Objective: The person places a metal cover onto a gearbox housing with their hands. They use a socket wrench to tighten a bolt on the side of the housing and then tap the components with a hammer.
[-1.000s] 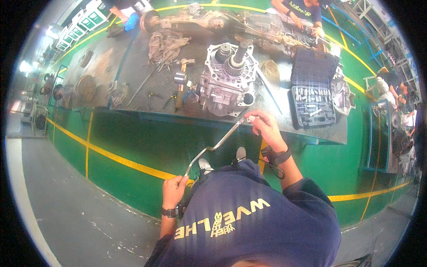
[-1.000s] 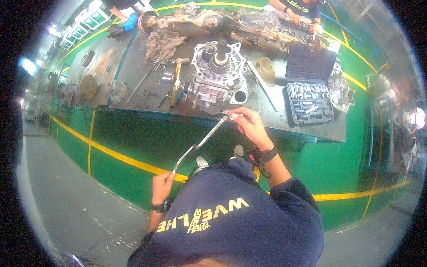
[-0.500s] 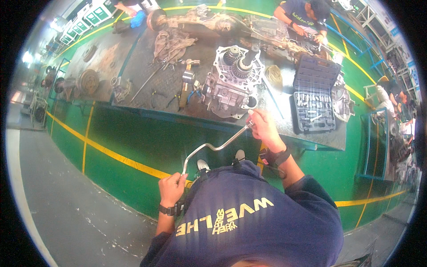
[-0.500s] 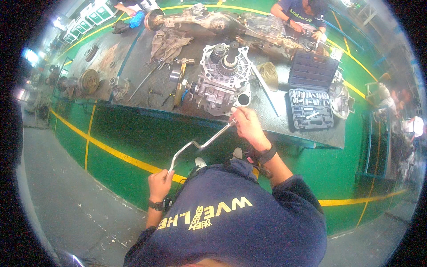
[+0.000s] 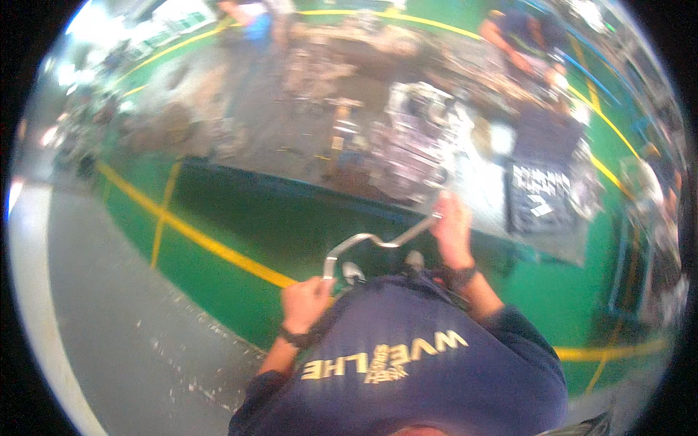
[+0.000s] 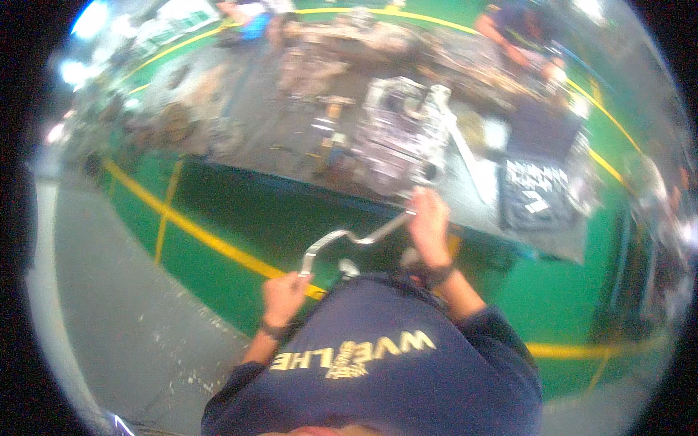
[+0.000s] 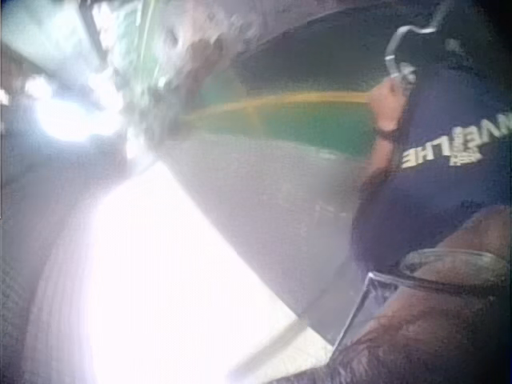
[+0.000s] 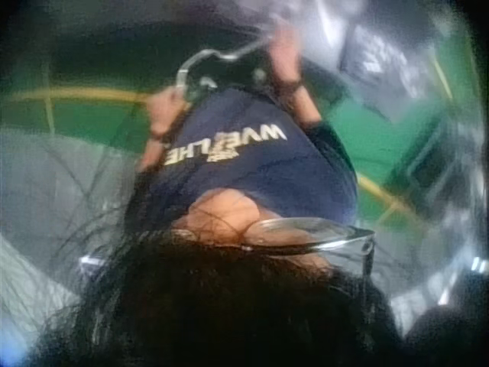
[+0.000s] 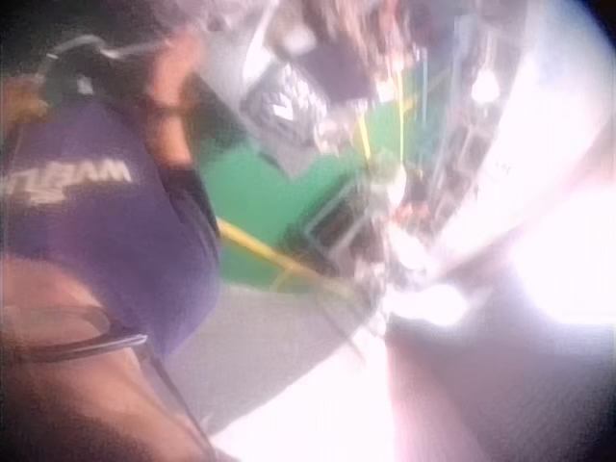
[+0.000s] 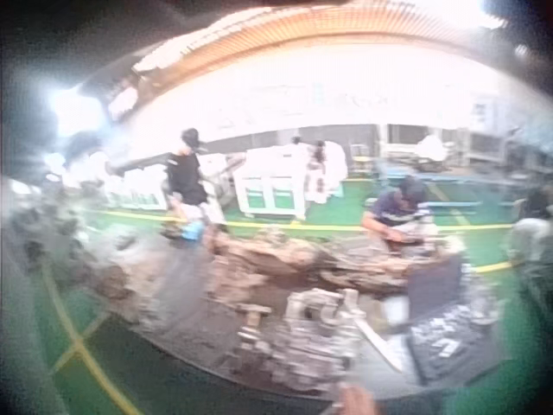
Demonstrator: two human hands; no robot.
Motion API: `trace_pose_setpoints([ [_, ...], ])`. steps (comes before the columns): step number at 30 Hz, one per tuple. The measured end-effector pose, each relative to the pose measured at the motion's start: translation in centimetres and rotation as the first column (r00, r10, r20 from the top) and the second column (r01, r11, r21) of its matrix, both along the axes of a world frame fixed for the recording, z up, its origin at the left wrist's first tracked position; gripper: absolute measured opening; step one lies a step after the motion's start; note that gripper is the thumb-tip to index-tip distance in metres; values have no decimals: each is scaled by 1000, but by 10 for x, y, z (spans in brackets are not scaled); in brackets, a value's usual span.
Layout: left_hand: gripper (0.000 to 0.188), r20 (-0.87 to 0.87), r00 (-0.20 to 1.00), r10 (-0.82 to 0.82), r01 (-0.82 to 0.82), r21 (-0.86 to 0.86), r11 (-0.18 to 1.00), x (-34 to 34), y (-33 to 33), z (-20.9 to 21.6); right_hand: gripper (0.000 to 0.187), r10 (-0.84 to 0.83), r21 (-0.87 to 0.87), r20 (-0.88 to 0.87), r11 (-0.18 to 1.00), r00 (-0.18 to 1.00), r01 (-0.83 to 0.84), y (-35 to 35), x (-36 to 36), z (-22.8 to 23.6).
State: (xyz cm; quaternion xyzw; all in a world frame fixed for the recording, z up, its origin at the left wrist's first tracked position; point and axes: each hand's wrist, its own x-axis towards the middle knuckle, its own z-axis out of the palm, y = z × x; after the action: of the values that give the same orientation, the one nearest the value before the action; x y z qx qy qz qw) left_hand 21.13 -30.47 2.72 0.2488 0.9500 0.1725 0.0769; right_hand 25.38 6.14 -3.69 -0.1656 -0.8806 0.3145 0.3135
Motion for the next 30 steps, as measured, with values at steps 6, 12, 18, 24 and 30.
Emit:
trace_pose_setpoints([
  [6, 50, 209, 978, 10, -68, 275, 959, 6, 17, -1, 35, 14, -929, -173, 329, 985, -168, -18, -5, 66],
  [12, 47, 411, 911, -25, -114, 312, 943, -5, -5, -16, 49, 507, -755, -267, 419, 819, -505, -58, -23, 40],
  [18, 42, 677, 732, -78, -318, 441, 839, -10, -32, -40, 46, 704, -832, 83, 439, 706, -340, -109, -50, 6],
  [24, 39, 882, 449, -144, -530, 393, 751, -24, -25, -47, 34, 647, -960, 83, 257, 758, -114, -111, -59, 27],
  [30, 35, 941, 295, -167, -596, 318, 737, -24, -27, -43, 18, 645, -999, -42, -41, 763, -21, -114, -55, 25],
])
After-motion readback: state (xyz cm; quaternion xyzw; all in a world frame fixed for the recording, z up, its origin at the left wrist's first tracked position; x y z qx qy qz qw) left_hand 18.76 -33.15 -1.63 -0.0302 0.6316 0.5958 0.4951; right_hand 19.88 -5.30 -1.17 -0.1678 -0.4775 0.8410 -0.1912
